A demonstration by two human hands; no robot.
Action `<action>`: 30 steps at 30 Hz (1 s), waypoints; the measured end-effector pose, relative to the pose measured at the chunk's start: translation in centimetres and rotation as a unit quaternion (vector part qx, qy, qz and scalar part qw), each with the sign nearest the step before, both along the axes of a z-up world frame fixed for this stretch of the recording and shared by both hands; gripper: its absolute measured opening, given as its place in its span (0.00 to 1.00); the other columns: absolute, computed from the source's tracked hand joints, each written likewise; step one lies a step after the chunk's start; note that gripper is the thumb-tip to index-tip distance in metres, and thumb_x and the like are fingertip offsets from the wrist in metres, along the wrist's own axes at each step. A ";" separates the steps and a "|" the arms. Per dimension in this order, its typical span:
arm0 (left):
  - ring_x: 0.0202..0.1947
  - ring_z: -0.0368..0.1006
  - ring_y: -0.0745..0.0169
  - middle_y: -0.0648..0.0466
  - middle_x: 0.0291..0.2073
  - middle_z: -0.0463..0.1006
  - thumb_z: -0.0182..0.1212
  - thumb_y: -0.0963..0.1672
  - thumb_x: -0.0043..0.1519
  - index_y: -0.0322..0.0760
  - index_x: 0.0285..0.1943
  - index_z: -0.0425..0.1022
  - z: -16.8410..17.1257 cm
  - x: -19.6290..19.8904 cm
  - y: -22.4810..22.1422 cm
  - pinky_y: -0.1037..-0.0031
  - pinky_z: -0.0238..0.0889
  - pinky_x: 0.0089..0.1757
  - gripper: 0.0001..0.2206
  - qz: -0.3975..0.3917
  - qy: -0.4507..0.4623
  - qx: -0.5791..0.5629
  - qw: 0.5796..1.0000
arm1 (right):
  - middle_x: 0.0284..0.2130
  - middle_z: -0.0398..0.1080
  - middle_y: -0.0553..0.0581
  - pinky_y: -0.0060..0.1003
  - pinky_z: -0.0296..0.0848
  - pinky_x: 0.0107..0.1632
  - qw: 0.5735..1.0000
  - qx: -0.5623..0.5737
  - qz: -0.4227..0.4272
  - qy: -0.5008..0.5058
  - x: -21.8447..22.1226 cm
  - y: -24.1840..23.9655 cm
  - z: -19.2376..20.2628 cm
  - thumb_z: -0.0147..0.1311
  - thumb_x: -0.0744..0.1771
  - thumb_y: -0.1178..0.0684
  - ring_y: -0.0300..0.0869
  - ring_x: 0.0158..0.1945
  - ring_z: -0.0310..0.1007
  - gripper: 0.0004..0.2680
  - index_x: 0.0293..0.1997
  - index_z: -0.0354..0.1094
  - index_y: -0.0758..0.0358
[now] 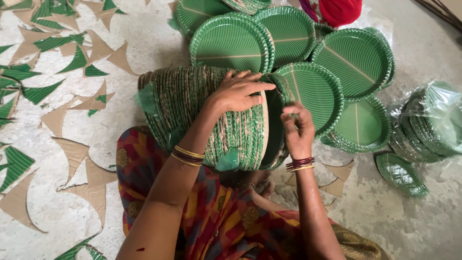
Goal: The person sits on the floor holding a large stack of green disposable leaf plates and trims the excess edge material off each plate rim using a small blade, rotating the stack and working around the rims, with trimmed scraps scattered on the floor around them.
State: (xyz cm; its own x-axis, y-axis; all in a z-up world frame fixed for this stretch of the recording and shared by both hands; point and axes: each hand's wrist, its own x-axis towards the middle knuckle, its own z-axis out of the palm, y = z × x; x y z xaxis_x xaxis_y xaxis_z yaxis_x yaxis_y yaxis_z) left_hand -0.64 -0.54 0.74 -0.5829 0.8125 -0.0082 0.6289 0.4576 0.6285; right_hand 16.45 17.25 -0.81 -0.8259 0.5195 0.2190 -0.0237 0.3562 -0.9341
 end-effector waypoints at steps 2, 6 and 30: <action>0.77 0.41 0.46 0.54 0.77 0.51 0.56 0.53 0.63 0.74 0.70 0.63 0.2 0.1 -0.1 0.44 0.26 0.67 0.24 0.007 0.000 0.003 1.000 | 0.54 0.71 0.61 0.43 0.67 0.66 0.981 0.178 0.057 0.056 0.0 -0.2 -0.2 0.55 0.69 0.62 0.53 0.70 0.66 0.05 0.48 0.71 0.62; 0.76 0.42 0.46 0.54 0.77 0.51 0.56 0.52 0.63 0.75 0.71 0.61 0.0 0.1 -0.2 0.44 0.25 0.68 0.25 0.013 -0.007 0.010 1.000 | 0.58 0.69 0.62 0.44 0.65 0.66 0.981 0.183 0.050 0.036 -0.3 -2.6 1.6 0.57 0.68 0.61 0.53 0.69 0.64 0.06 0.48 0.73 0.61; 0.76 0.43 0.46 0.53 0.76 0.52 0.59 0.50 0.64 0.72 0.72 0.60 0.0 0.0 -0.4 0.45 0.28 0.67 0.26 0.004 -0.011 0.044 0.999 | 0.59 0.65 0.72 0.47 0.64 0.63 0.975 0.222 0.019 -0.004 -1.1 -4.0 2.4 0.69 0.62 0.50 0.59 0.67 0.63 0.12 0.43 0.74 0.61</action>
